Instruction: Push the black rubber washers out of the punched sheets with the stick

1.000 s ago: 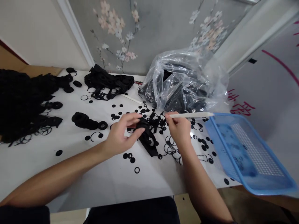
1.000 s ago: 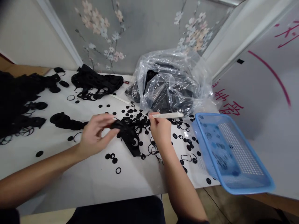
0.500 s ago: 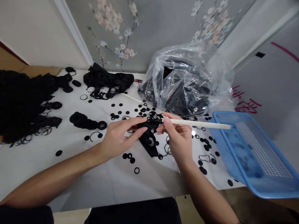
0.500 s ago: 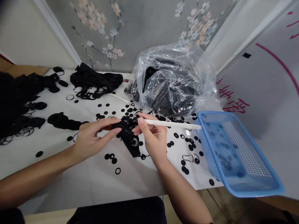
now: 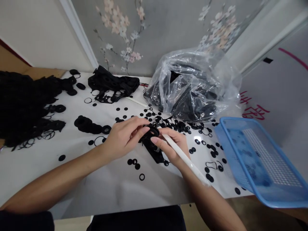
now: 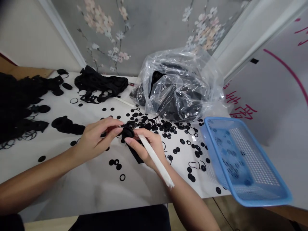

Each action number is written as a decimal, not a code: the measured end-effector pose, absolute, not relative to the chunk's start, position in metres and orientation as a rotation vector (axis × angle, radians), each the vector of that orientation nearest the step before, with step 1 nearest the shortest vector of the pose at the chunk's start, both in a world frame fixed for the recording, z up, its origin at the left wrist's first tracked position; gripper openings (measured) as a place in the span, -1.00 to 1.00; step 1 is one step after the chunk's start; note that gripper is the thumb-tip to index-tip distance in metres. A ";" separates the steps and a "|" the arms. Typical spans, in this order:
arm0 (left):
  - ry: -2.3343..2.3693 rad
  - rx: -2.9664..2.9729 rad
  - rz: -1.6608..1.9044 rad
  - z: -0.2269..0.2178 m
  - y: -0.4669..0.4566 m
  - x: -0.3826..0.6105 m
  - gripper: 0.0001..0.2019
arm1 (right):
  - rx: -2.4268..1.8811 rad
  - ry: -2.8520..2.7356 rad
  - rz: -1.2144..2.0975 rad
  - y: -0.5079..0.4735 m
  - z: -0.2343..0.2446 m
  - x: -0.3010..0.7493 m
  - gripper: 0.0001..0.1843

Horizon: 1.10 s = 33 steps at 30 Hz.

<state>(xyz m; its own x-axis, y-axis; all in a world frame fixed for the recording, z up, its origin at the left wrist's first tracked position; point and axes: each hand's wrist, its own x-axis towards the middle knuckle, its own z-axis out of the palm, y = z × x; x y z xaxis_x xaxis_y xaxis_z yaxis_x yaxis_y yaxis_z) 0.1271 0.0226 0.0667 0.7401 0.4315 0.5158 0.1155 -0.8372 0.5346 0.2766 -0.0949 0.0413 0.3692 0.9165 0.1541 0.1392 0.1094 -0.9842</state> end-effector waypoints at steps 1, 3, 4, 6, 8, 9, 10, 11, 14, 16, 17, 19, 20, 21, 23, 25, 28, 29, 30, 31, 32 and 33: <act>0.366 2.456 0.889 0.069 0.025 0.127 -0.87 | -1.357 -1.081 0.770 -0.095 0.042 0.278 -0.85; 0.265 2.436 0.843 0.075 0.028 0.126 -0.87 | -1.370 -1.141 0.770 -0.096 0.044 0.279 -0.87; 0.233 2.435 0.813 0.077 0.029 0.126 -0.87 | -1.379 -1.175 0.764 -0.097 0.044 0.279 -0.88; 0.217 2.449 0.749 0.081 0.031 0.124 -0.88 | -1.400 -1.232 0.746 -0.097 0.045 0.280 -0.88; 0.220 2.463 0.676 0.084 0.033 0.122 -0.89 | -1.407 -1.258 0.737 -0.098 0.046 0.280 -0.87; 0.215 2.464 0.640 0.085 0.033 0.121 -0.89 | -1.401 -1.260 0.737 -0.098 0.045 0.279 -0.86; 0.206 2.462 0.611 0.086 0.034 0.120 -0.88 | -1.389 -1.256 0.736 -0.098 0.045 0.280 -0.86; 0.197 2.460 0.584 0.086 0.034 0.119 -0.87 | -1.376 -1.250 0.734 -0.098 0.044 0.280 -0.85; 0.169 2.464 0.532 0.087 0.034 0.118 -0.87 | -1.349 -1.251 0.714 -0.098 0.044 0.280 -0.86; 0.139 2.469 0.500 0.088 0.034 0.118 -0.87 | -1.359 -1.273 0.687 -0.098 0.045 0.281 -0.87; 0.128 2.469 0.477 0.089 0.033 0.119 -0.87 | -1.363 -1.289 0.666 -0.098 0.045 0.281 -0.87; 0.117 2.466 0.412 0.089 0.032 0.120 -0.87 | -1.357 -1.321 0.618 -0.099 0.047 0.281 -0.87; 0.120 2.461 0.385 0.089 0.031 0.120 -0.87 | -1.346 -1.327 0.601 -0.099 0.047 0.280 -0.86; 0.125 2.454 0.372 0.088 0.030 0.121 -0.86 | -1.333 -1.321 0.601 -0.099 0.047 0.279 -0.86; 0.117 2.421 0.389 0.084 0.027 0.123 -0.85 | -1.311 -1.266 0.668 -0.099 0.045 0.277 -0.87; 0.076 2.366 0.445 0.079 0.024 0.123 -0.84 | -1.283 -1.150 0.810 -0.097 0.041 0.276 -0.86; 0.003 2.281 0.523 0.074 0.020 0.123 -0.82 | -1.182 -0.922 1.021 -0.092 0.032 0.278 -0.82; 0.004 2.259 0.574 0.074 0.020 0.123 -0.82 | -1.154 -0.865 1.053 -0.091 0.030 0.279 -0.81; 0.029 2.244 0.643 0.074 0.021 0.123 -0.82 | -1.137 -0.826 1.060 -0.090 0.028 0.280 -0.81; 0.076 2.235 0.721 0.075 0.021 0.123 -0.82 | -1.132 -0.806 1.049 -0.090 0.028 0.281 -0.80; 0.134 2.233 0.798 0.076 0.022 0.123 -0.84 | -1.140 -0.800 1.032 -0.090 0.028 0.281 -0.80; 0.186 2.238 0.860 0.077 0.024 0.123 -0.87 | -1.153 -0.803 1.019 -0.091 0.029 0.281 -0.80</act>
<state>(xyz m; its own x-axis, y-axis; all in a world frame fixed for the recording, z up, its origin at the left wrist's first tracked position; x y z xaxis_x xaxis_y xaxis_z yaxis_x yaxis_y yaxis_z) 0.1228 0.0237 0.0771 0.7671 0.3658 0.5270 -0.1149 -0.7299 0.6739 0.2811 -0.0912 0.0292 0.3493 0.9370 0.0026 -0.2212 0.0851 -0.9715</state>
